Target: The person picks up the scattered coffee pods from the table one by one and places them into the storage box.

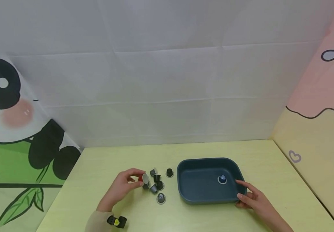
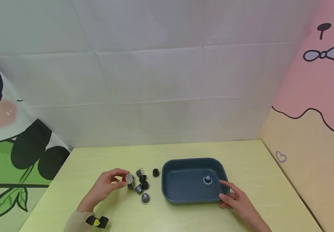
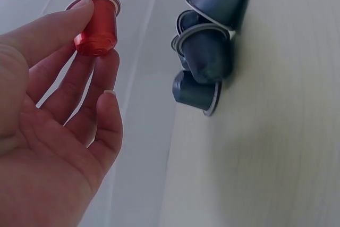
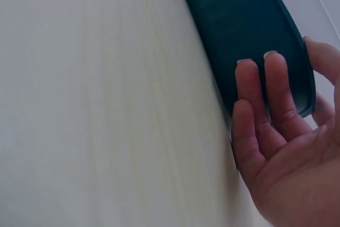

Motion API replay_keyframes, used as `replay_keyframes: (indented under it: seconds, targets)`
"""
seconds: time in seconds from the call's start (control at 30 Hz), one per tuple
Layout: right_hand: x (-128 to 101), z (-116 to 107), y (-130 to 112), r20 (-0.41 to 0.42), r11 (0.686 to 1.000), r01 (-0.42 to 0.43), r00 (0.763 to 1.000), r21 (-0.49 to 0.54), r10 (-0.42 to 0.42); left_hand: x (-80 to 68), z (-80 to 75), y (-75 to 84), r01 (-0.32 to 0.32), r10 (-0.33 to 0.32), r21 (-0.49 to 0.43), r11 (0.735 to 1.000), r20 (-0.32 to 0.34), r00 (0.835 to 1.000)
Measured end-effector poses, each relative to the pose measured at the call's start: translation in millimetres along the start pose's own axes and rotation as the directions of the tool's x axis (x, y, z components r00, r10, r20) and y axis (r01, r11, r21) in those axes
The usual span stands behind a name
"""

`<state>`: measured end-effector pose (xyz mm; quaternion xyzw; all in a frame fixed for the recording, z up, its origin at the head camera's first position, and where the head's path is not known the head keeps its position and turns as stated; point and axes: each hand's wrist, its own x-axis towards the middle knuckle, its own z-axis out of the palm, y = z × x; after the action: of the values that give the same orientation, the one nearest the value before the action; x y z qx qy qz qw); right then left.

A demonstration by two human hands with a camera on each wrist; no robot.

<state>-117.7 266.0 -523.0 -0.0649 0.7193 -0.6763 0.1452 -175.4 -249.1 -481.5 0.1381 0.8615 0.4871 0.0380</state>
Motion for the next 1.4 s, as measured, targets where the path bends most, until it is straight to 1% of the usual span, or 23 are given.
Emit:
replay_keyframes:
  seconds: [0.13, 0.37, 0.57, 0.67, 0.77, 0.87, 1.03, 1.17, 1.33, 1.4]
  targets:
    - [0.5, -0.2, -0.1, 0.007, 1.000, 0.014, 1.000, 0.001, -0.014, 6.7, 4.9, 4.6, -0.014, 0.014, -0.010, 1.000, 0.003, 1.000]
    - [1.4, -0.3, 0.9, -0.021, 1.000, -0.012, 1.000, 0.003, 0.012, 18.9, 14.5, 10.7, -0.075, 0.076, -0.049, 0.996, 0.016, 0.997]
    - [0.5, -1.0, 1.9, -0.007, 1.000, 0.017, 1.000, 0.007, -0.017, 26.1, 20.6, 20.1, -0.078, 0.082, -0.099, 0.992, 0.044, 0.996]
    - [0.2, -1.4, 2.6, 0.011, 0.999, 0.031, 0.999, 0.008, -0.031, 29.9, 23.0, 25.7, -0.092, 0.097, -0.094, 0.991, 0.047, 0.994]
    - [0.2, -1.0, 3.2, 0.007, 0.999, 0.031, 1.000, 0.010, -0.031, 34.3, 25.7, 31.1, -0.124, 0.129, -0.081, 0.989, 0.052, 0.990]
    - [0.0, -1.0, 3.3, 0.001, 1.000, 0.026, 1.000, 0.009, -0.026, 39.5, 28.8, 37.0, -0.142, 0.147, -0.080, 0.987, 0.063, 0.987]
    - [0.5, -1.1, 0.7, 0.003, 1.000, 0.027, 1.000, 0.007, -0.027, 48.1, 33.3, 48.4, -0.156, 0.164, -0.096, 0.983, 0.077, 0.983]
    - [0.4, -1.0, -0.7, 0.011, 0.999, 0.031, 0.999, 0.006, -0.032, 54.1, 38.7, 56.3, -0.174, 0.181, -0.084, 0.981, 0.086, 0.980]
    - [0.4, -0.4, -0.6, -0.008, 1.000, 0.000, 1.000, 0.007, 0.000, 61.5, 46.6, 64.0, -0.169, 0.178, -0.085, 0.982, 0.111, 0.978]
    - [0.0, -0.5, -0.4, -0.007, 1.000, -0.001, 1.000, 0.004, 0.001, 65.0, 49.7, 66.4, -0.178, 0.188, -0.090, 0.980, 0.122, 0.975]
